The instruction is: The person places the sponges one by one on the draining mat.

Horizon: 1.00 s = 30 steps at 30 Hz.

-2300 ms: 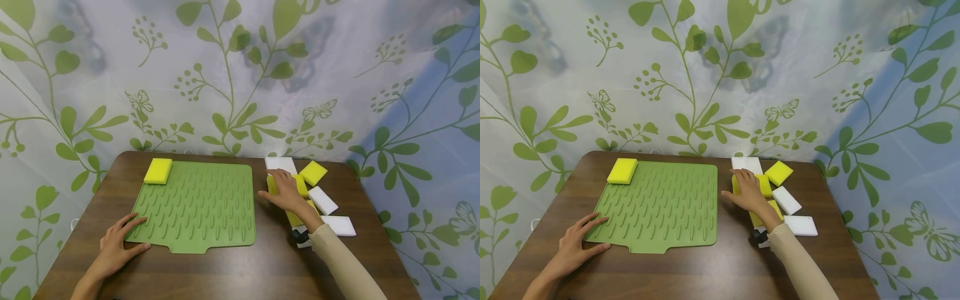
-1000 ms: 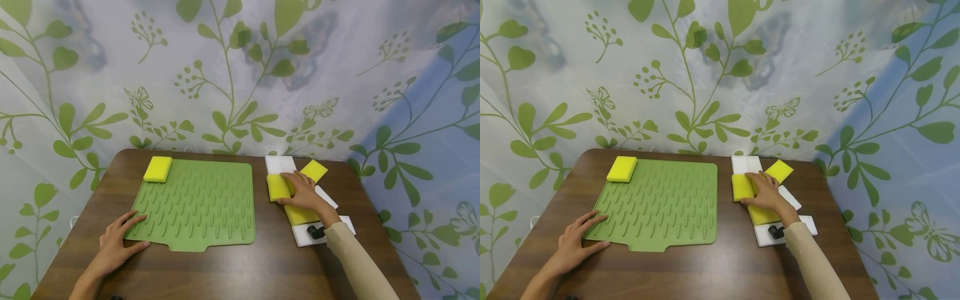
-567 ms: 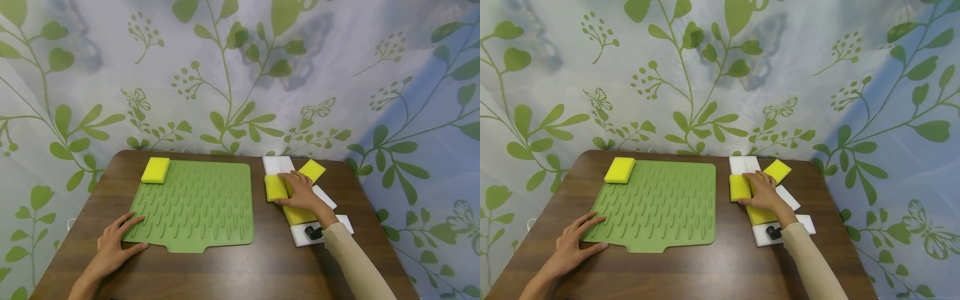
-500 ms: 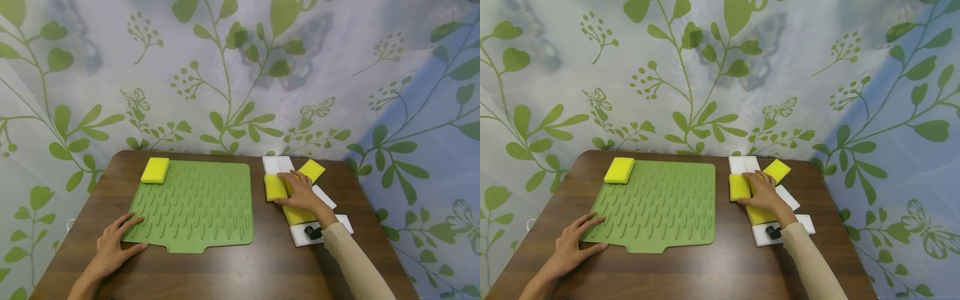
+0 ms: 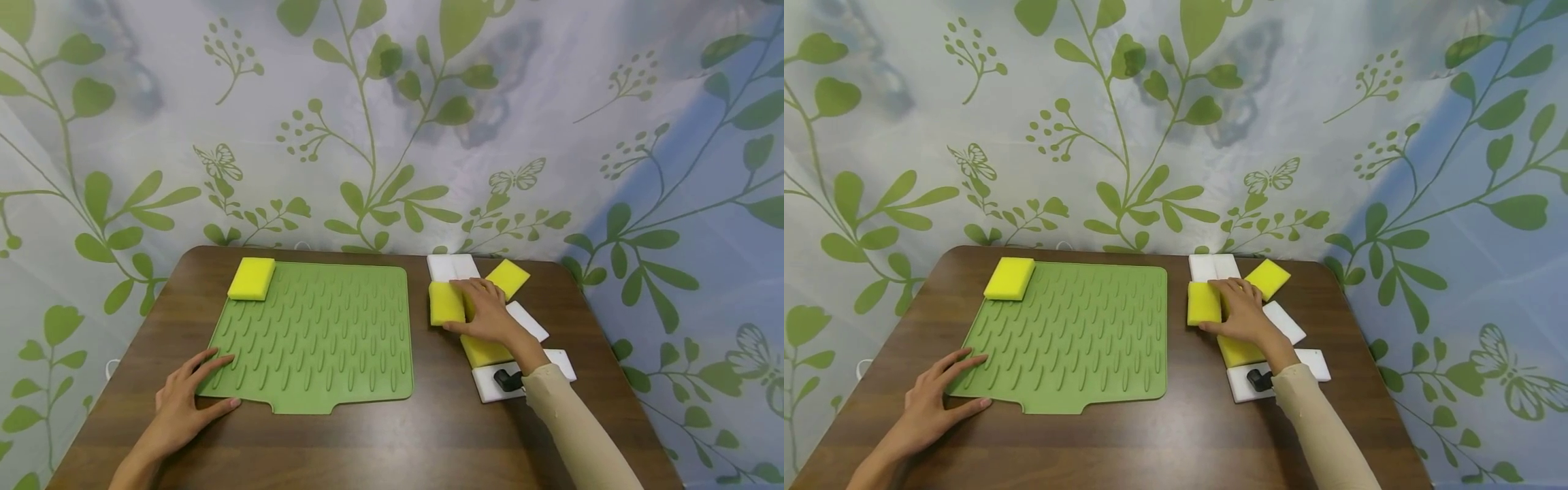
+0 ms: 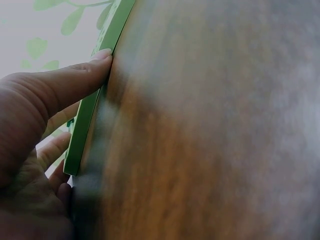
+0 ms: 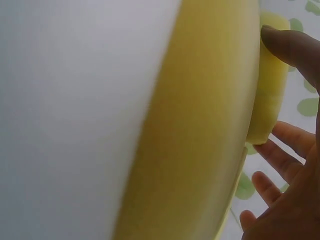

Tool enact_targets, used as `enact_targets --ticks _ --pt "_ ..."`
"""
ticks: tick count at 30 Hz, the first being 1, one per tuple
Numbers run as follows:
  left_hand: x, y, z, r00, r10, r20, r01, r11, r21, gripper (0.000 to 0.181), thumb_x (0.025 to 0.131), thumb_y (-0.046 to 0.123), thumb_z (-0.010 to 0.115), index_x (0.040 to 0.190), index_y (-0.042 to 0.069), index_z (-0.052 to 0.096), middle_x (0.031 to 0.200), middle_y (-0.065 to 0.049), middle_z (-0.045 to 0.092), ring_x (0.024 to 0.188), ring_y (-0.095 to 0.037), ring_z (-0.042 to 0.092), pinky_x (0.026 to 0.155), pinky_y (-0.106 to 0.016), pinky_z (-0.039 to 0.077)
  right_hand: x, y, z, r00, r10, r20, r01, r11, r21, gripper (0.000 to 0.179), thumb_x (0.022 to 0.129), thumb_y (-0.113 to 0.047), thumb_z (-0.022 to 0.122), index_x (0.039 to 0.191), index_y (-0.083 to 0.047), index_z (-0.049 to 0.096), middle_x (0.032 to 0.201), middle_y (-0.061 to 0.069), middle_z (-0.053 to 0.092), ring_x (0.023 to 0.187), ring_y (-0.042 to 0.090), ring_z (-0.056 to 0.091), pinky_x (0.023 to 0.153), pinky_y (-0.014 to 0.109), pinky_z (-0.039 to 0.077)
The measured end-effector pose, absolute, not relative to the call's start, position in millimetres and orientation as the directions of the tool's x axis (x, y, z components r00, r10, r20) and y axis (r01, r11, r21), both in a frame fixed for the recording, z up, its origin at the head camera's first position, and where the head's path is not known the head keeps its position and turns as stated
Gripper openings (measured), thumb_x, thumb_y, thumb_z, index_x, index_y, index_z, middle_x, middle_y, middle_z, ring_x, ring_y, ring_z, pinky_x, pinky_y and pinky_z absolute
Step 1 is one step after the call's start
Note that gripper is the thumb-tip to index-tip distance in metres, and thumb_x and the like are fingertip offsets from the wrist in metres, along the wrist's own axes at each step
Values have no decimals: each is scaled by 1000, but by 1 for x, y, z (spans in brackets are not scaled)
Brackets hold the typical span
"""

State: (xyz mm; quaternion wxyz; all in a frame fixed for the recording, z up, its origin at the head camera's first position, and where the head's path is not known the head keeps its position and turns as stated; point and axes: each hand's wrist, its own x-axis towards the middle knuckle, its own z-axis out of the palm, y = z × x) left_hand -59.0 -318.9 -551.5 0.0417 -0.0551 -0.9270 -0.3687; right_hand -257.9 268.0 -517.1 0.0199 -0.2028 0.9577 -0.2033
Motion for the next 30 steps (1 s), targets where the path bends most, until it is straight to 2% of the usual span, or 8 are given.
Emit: enact_targets --ticks 13,17,24,30 --pt "-60 -319 -551 -989 71 126 138 722 678 77 84 28 93 153 20 59 167 -25 36 139 -68 26 92 -80 18 -258 254 -516 -914 -399 75 -394 831 -393 94 83 -65 84 160 -21 50 159 11 52 151 40 37 117 68 25" --pt "-59 -317 -551 -990 72 124 137 722 678 77 84 28 93 153 19 59 166 -26 37 139 -68 26 92 -80 18 -257 248 -515 -912 -402 84 -401 827 -395 95 82 -65 85 160 -22 51 158 10 53 151 37 39 119 66 25" --pt "-57 -317 -552 -990 68 123 133 730 671 77 83 27 94 151 18 60 166 -25 37 139 -68 27 92 -79 19 -257 240 -514 -911 -404 81 -399 815 -420 98 84 -65 84 164 -24 45 160 11 51 152 39 37 123 74 18" --pt "-57 -317 -552 -990 68 124 134 732 668 77 83 26 94 151 19 60 166 -24 37 140 -67 26 92 -79 20 -258 231 -515 -898 -427 104 -429 802 -416 98 85 -62 84 164 -21 44 158 11 52 150 38 39 120 68 23"
